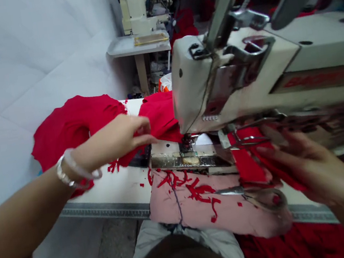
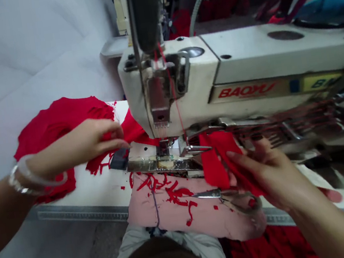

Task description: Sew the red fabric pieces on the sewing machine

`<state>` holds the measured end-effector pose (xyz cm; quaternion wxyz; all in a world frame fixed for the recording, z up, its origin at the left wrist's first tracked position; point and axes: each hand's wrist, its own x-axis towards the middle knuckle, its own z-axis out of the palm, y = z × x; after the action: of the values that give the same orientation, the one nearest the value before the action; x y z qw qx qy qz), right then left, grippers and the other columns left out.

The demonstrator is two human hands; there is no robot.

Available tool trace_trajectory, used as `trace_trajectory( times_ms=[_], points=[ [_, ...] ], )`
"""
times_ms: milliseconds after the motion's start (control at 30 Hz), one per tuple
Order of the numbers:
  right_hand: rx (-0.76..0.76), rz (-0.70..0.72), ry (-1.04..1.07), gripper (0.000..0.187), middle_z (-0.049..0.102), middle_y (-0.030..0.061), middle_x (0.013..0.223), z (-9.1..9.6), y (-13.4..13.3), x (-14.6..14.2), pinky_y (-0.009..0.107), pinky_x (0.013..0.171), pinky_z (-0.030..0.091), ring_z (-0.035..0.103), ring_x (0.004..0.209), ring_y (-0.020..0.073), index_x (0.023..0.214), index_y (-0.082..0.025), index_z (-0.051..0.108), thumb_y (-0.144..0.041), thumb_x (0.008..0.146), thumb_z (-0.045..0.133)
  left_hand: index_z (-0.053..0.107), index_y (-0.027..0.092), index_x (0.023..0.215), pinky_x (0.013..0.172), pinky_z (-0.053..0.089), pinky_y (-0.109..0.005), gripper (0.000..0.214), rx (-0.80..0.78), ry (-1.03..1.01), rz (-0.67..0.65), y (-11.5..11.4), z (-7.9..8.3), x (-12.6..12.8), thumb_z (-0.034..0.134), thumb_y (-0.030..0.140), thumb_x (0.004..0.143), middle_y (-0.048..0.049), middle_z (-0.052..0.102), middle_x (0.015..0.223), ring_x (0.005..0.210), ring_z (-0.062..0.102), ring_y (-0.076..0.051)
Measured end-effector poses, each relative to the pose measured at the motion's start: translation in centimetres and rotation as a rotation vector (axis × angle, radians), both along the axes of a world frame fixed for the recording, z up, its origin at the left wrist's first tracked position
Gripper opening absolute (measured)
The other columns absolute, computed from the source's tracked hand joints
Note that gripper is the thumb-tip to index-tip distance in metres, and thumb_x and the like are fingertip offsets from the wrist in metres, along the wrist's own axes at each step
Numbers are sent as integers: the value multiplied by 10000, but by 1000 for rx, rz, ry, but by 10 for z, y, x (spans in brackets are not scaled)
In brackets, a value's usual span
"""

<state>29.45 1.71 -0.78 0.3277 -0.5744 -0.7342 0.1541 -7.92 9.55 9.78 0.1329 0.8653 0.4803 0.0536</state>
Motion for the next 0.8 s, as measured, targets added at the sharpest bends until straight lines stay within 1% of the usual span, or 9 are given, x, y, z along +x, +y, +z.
trace_trajectory(
  times_ms=[67, 133, 267, 333, 400, 533, 633, 700, 800],
  points=[
    [-125, 139, 38, 281, 724, 64, 749, 1, -25, 1, 251, 484, 527, 678, 580, 165, 1082, -253, 681, -401, 979, 466, 615, 180, 836, 549, 357, -228, 251, -150, -20, 79, -32, -10, -4, 592, 421, 905, 8, 632, 711, 590, 558, -123],
    [-92, 214, -49, 257, 734, 76, 899, 3, -44, -4, 278, 585, 569, 711, 733, 191, 1107, -261, 671, -384, 965, 496, 590, 189, 839, 509, 332, -223, 303, -256, -41, 150, -51, -26, -8, 586, 488, 891, 20, 609, 675, 556, 532, -119],
    [297, -72, -372, 281, 643, 128, 949, 3, -48, -41, 411, 762, 554, 635, 854, 256, 988, -178, 660, -412, 948, 511, 502, 197, 745, 486, 275, -228, 434, -318, -75, 144, -62, -54, -3, 545, 609, 871, 42, 497, 591, 526, 428, -110],
    [369, -132, -446, 342, 610, 166, 1006, 1, -36, -67, 436, 811, 538, 592, 929, 290, 1067, -119, 615, -419, 907, 579, 468, 197, 711, 495, 257, -232, 449, -294, -81, 127, -64, -60, 3, 488, 602, 902, 44, 446, 576, 532, 393, -111],
    [384, -143, -604, 308, 595, 192, 993, -3, -25, -84, 452, 759, 536, 572, 907, 318, 1061, -76, 592, -325, 880, 593, 463, 194, 693, 504, 256, -236, 431, -267, -71, 131, -68, -63, 5, 442, 551, 934, 41, 423, 567, 533, 380, -113],
    [420, -78, -745, 205, 619, 198, 985, -9, -23, -84, 408, 779, 545, 608, 892, 302, 967, -62, 594, -43, 785, 501, 549, 187, 770, 542, 344, -234, 288, -321, -59, 137, -79, -62, -14, 470, 417, 925, 15, 572, 674, 581, 492, -121],
    [438, -45, -701, 190, 657, 153, 914, -4, -28, -66, 367, 666, 553, 649, 778, 264, 966, -89, 605, -87, 848, 456, 654, 204, 909, 619, 450, -259, 234, -322, -162, 175, -84, -52, -42, 546, 411, 891, -10, 680, 817, 687, 604, -149],
    [441, -5, -615, 224, 681, 126, 888, 4, -29, -50, 362, 633, 556, 667, 734, 243, 1005, -111, 615, -150, 915, 414, 705, 240, 957, 714, 512, -299, 235, -218, -342, 281, -82, -41, -57, 637, 435, 845, -15, 719, 907, 805, 653, -180],
    [394, 116, -428, 262, 702, 102, 1095, 14, -34, -18, 331, 786, 583, 699, 924, 208, 1120, -189, 629, -261, 973, 424, 726, 321, 968, 753, 568, -354, 200, -52, -742, 587, -71, -22, -68, 718, 432, 802, 25, 738, 965, 832, 672, -194]
  ],
)
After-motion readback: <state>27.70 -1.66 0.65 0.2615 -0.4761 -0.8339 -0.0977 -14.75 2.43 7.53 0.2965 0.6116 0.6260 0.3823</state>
